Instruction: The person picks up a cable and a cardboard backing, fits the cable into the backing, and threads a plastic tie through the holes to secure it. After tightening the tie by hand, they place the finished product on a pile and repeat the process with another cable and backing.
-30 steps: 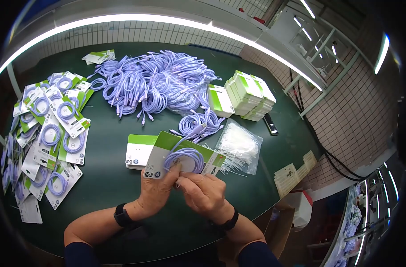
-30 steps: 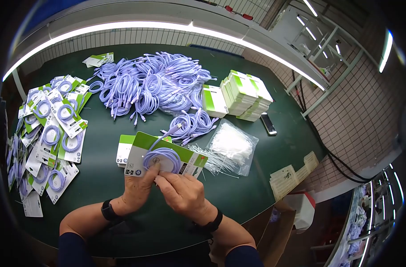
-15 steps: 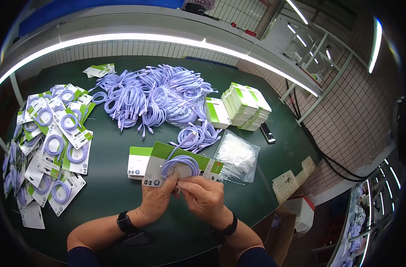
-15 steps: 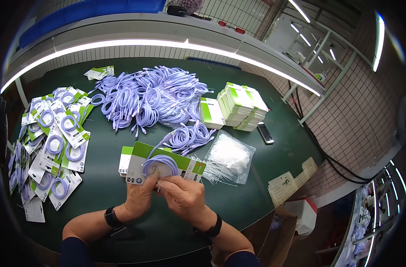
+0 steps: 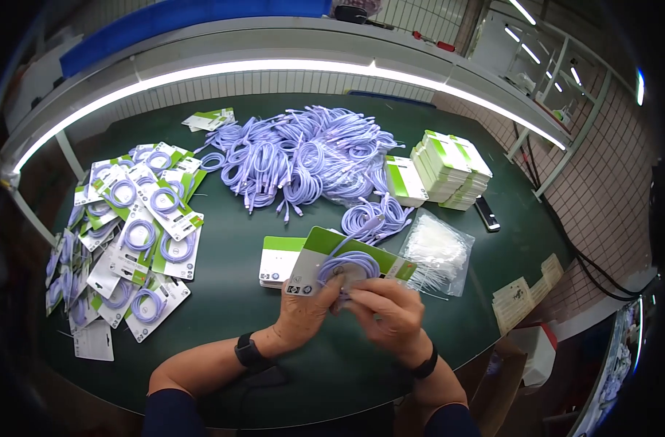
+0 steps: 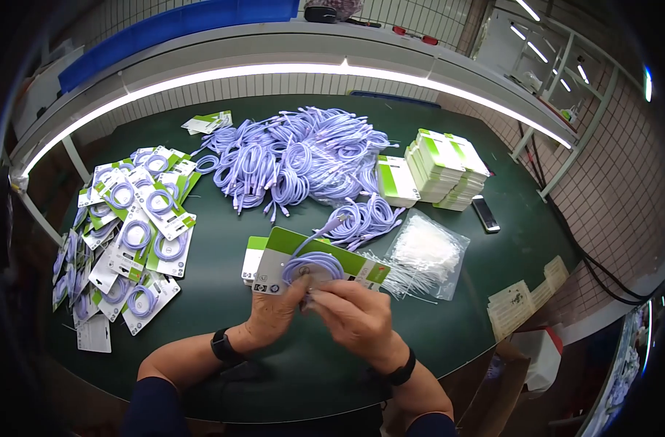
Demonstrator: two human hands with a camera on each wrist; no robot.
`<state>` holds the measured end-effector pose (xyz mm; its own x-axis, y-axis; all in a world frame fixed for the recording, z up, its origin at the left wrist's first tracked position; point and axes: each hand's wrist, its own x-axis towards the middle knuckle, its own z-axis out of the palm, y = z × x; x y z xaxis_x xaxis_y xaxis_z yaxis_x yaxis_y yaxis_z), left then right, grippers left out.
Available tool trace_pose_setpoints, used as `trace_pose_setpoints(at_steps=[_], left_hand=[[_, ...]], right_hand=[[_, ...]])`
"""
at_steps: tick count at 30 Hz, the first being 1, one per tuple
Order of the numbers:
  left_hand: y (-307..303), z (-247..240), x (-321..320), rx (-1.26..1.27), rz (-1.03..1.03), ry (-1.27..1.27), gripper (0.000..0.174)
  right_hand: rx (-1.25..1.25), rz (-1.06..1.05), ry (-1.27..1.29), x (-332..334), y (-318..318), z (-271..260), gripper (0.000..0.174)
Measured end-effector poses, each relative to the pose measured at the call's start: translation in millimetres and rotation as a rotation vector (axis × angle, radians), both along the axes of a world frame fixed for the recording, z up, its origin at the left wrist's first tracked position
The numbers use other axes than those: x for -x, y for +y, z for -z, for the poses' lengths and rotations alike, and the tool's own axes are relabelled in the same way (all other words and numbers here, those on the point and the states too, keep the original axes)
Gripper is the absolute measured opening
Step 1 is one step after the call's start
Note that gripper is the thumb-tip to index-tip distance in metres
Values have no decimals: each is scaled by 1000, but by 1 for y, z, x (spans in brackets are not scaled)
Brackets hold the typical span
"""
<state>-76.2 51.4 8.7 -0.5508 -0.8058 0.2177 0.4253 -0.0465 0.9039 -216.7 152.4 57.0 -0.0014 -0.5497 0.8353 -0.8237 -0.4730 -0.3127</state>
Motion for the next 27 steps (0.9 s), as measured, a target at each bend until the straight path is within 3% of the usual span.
trace_pose_setpoints(at_steps=[3,5,6,9,10,13,17,22,25,27], left_hand=[[-6,-5,-3,-32,28,6,14],[-4,-8,-5,-49,38,6,15],[-2,-10,-7,-40,85,-14,16],[4,-15,-10,-19,165,-63,20],[8,-15,-9,82,183,-63,22],[12,-12,-11,281,214,-73,26],[6,-9,-14,487,248,-93,29],[4,-9,-12,483,270,-89,29],[3,-11,-13,514,257,-69,29],[2,-9,-12,499,264,-118,33]], right_hand=[[315,155,-71,29,13,-3,16],[256,218,-727,38,16,-3,11],[255,206,-741,50,16,4,11],[-434,-223,-1307,88,3,41,22],[-438,-239,-1312,82,0,45,22],[-788,-570,-1106,58,-1,52,35],[-783,-666,-1257,38,9,26,42],[-871,-734,-1253,58,1,54,43],[-879,-547,-1029,70,-3,79,42],[-897,-624,-1144,71,-3,80,41]])
